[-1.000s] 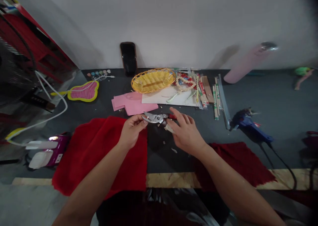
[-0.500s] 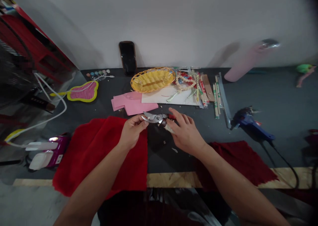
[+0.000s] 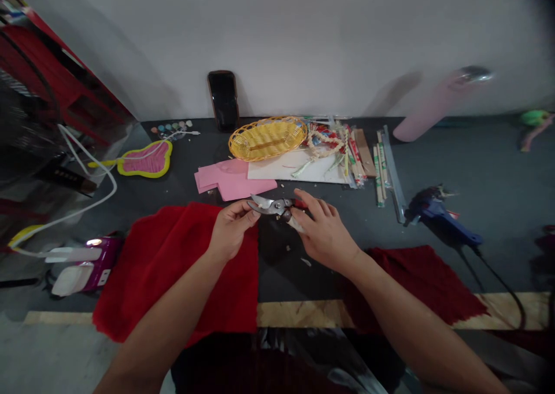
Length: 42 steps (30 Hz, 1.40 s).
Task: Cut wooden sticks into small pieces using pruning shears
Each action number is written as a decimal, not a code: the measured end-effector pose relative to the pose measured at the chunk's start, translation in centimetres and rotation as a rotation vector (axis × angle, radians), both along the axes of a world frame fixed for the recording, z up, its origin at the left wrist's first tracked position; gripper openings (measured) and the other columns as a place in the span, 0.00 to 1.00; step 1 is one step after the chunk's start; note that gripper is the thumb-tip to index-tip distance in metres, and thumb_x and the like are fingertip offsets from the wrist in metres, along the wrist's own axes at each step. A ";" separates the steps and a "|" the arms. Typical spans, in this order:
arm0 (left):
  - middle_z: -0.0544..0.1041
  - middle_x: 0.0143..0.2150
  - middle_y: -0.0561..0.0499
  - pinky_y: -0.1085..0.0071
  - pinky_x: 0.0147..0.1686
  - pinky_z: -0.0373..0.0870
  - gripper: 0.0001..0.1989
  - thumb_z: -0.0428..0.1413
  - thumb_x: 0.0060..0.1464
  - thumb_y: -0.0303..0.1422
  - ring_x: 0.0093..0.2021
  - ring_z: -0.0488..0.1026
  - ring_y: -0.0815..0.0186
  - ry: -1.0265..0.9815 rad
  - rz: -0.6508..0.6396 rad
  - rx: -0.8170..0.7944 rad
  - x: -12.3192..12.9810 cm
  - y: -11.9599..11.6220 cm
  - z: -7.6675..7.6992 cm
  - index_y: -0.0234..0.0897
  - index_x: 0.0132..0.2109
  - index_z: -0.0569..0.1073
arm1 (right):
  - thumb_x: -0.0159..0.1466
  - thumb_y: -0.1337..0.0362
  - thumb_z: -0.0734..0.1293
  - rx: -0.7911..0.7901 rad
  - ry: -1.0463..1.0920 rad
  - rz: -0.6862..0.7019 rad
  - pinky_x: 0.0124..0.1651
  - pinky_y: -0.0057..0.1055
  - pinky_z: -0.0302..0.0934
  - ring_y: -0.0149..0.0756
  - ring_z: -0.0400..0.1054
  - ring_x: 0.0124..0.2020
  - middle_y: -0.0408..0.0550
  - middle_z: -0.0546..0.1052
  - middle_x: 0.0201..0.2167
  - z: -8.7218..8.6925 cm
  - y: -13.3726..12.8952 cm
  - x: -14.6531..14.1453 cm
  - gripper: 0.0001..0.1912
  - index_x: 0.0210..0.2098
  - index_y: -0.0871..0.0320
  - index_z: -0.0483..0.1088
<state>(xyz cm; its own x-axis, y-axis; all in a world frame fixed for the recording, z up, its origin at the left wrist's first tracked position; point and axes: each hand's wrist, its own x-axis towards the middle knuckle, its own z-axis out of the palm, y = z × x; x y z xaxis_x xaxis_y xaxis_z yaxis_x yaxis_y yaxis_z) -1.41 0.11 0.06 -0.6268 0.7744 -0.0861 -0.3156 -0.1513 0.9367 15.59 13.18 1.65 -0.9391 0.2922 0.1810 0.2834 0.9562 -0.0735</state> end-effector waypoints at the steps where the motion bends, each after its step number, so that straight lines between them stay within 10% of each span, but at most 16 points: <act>1: 0.73 0.29 0.53 0.76 0.28 0.60 0.06 0.65 0.43 0.32 0.27 0.62 0.73 0.002 -0.001 0.003 0.0 0.0 0.0 0.36 0.30 0.77 | 0.58 0.71 0.61 -0.001 0.000 0.000 0.48 0.45 0.56 0.49 0.56 0.53 0.55 0.50 0.65 0.0 0.0 0.0 0.23 0.53 0.57 0.63; 18: 0.75 0.31 0.52 0.75 0.30 0.61 0.06 0.64 0.46 0.33 0.29 0.65 0.71 0.065 -0.011 -0.063 1.0 -0.7 1.0 0.36 0.31 0.77 | 0.58 0.67 0.61 -0.141 -0.060 -0.078 0.48 0.40 0.57 0.47 0.61 0.48 0.56 0.67 0.52 0.1 -0.2 -0.1 0.36 0.64 0.59 0.48; 42: 0.77 0.24 0.50 0.74 0.20 0.51 0.09 0.64 0.46 0.38 0.19 0.57 0.74 0.054 -0.136 -0.108 0.4 -1.3 0.6 0.37 0.30 0.77 | 0.56 0.69 0.60 -0.069 -0.062 -0.034 0.44 0.39 0.55 0.46 0.59 0.48 0.56 0.66 0.52 0.3 0.7 0.1 0.39 0.66 0.58 0.44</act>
<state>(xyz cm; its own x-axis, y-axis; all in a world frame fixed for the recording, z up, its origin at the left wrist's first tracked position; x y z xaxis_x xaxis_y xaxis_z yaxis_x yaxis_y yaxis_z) -0.99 -1.23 0.69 -0.5225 0.8406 -0.1425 -0.2748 -0.0079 0.9615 15.66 13.92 1.92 -0.9372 0.3338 0.1009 0.3216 0.9392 -0.1204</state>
